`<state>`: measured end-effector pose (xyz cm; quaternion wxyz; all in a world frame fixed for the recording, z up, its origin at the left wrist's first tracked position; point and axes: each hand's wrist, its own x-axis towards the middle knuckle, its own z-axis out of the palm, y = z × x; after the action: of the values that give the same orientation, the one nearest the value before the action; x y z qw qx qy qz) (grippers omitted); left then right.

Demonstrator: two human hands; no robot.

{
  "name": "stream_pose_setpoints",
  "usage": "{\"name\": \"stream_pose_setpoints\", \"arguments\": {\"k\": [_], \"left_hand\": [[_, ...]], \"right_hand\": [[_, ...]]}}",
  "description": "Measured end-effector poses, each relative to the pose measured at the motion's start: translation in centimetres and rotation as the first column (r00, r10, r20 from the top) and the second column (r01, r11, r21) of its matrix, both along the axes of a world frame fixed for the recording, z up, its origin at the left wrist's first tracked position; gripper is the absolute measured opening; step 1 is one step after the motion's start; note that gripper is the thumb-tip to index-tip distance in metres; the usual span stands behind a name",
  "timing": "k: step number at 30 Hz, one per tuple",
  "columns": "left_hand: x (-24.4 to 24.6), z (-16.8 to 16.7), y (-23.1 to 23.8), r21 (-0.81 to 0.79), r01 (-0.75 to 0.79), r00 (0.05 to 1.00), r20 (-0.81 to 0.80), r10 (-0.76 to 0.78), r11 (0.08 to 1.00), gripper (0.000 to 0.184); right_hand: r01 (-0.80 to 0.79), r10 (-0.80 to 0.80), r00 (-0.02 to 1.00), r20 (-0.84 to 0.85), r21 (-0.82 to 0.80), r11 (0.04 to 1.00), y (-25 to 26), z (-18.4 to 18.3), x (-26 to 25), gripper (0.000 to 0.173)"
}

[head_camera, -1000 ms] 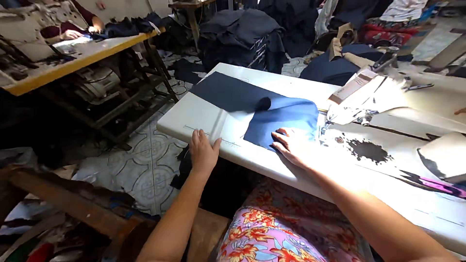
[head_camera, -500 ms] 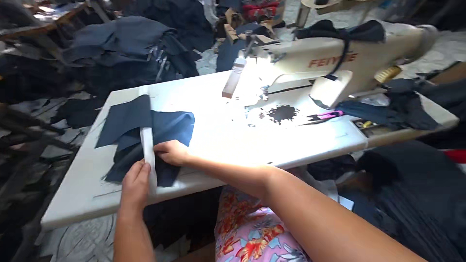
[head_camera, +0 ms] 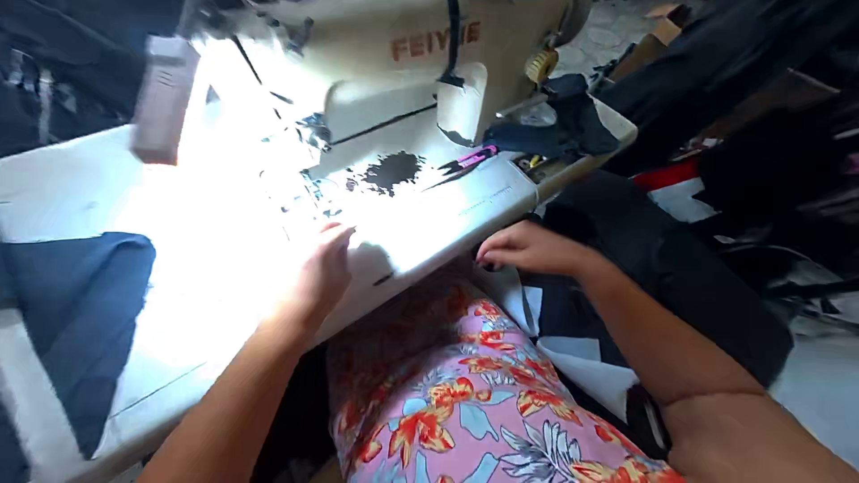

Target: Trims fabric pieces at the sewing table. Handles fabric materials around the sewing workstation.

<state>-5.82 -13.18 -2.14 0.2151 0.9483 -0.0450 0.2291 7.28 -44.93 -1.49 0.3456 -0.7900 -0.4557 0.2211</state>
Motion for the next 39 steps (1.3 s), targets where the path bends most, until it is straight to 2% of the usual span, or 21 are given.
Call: {"name": "stream_pose_setpoints", "arguments": {"k": [2, 3, 5, 7, 9, 13, 16, 21, 23, 25, 28, 29, 31, 33, 36, 39], "left_hand": [[5.7, 0.3, -3.5, -0.006, 0.06, 0.991, -0.122, -0.06, 0.998, 0.027], [8.4, 0.9, -5.3, 0.016, 0.063, 0.977, -0.203, -0.058, 0.998, 0.027], [13.2, 2.0, -8.8, 0.095, 0.047, 0.945, -0.327, -0.013, 0.994, 0.029], [17.3, 2.3, -11.6, 0.137, 0.023, 0.914, -0.403, 0.035, 0.99, 0.035], [20.1, 2.2, -13.6, 0.195, 0.007, 0.874, -0.477, 0.089, 0.981, 0.039], [21.2, 2.3, -15.1, 0.333, 0.02, 0.808, -0.56, 0.181, 0.943, 0.024], [19.8, 2.1, -13.6, 0.36, 0.034, 0.836, -0.521, 0.171, 0.932, 0.024], [14.7, 0.0, -7.2, 0.251, 0.06, 0.953, -0.302, 0.02, 0.966, 0.032], [12.7, 0.0, -6.1, 0.175, 0.04, 0.952, -0.306, 0.016, 0.984, 0.036], [11.0, 0.8, -6.6, 0.146, -0.04, 0.926, -0.367, 0.092, 0.988, 0.042], [9.7, 0.1, -6.2, 0.132, -0.114, 0.922, -0.355, 0.155, 0.985, 0.065], [9.5, -0.2, -5.9, 0.138, -0.128, 0.923, -0.345, 0.168, 0.982, 0.066], [9.1, -0.7, -5.1, 0.109, -0.141, 0.927, -0.335, 0.17, 0.984, 0.05], [8.6, -0.8, -4.6, 0.079, -0.142, 0.929, -0.334, 0.16, 0.987, 0.032], [7.8, -0.2, -4.8, 0.134, -0.151, 0.913, -0.361, 0.191, 0.979, 0.041], [6.8, -0.4, -3.9, 0.115, -0.156, 0.941, -0.285, 0.183, 0.981, 0.04]], "right_hand": [[0.302, -0.301, 0.953, 0.029, -0.111, 0.947, -3.9, 0.5, 0.3, 0.025], [0.408, -0.403, 0.913, 0.058, -0.136, 0.903, -5.7, 0.5, 0.2, 0.025], [0.529, -0.517, 0.849, 0.111, -0.159, 0.834, -8.7, -0.3, -0.4, 0.025], [0.58, -0.562, 0.815, 0.143, -0.215, 0.786, -10.9, -1.8, -1.4, 0.024], [0.593, -0.572, 0.802, 0.171, -0.329, 0.735, -12.2, -4.1, -2.5, 0.029], [0.511, -0.569, 0.815, 0.115, -0.607, 0.608, -11.6, -9.4, -4.9, 0.042], [0.416, -0.605, 0.795, 0.048, -0.769, 0.486, -9.7, -12.6, -6.1, 0.046], [0.348, -0.589, 0.808, 0.001, -0.807, 0.476, -8.4, -16.7, -6.7, 0.026], [0.392, -0.597, 0.802, -0.009, -0.747, 0.537, -8.5, -17.3, -6.9, 0.022], [0.443, -0.633, 0.772, -0.053, -0.669, 0.596, -8.5, -17.0, -6.9, 0.027], [0.496, -0.691, 0.707, -0.147, -0.593, 0.634, -8.7, -15.1, -6.4, 0.033], [0.512, -0.694, 0.698, -0.176, -0.555, 0.656, -8.9, -14.5, -5.9, 0.032], [0.564, -0.689, 0.7, -0.188, -0.445, 0.695, -9.2, -12.5, -4.4, 0.032], [0.623, -0.681, 0.717, -0.145, -0.304, 0.721, -8.7, -9.0, -2.3, 0.032], [0.677, -0.677, 0.736, -0.017, 0.016, 0.736, -6.8, -2.7, 1.5, 0.029], [0.662, -0.704, 0.71, 0.009, 0.33, 0.673, -3.8, 3.5, 4.8, 0.023]]}}
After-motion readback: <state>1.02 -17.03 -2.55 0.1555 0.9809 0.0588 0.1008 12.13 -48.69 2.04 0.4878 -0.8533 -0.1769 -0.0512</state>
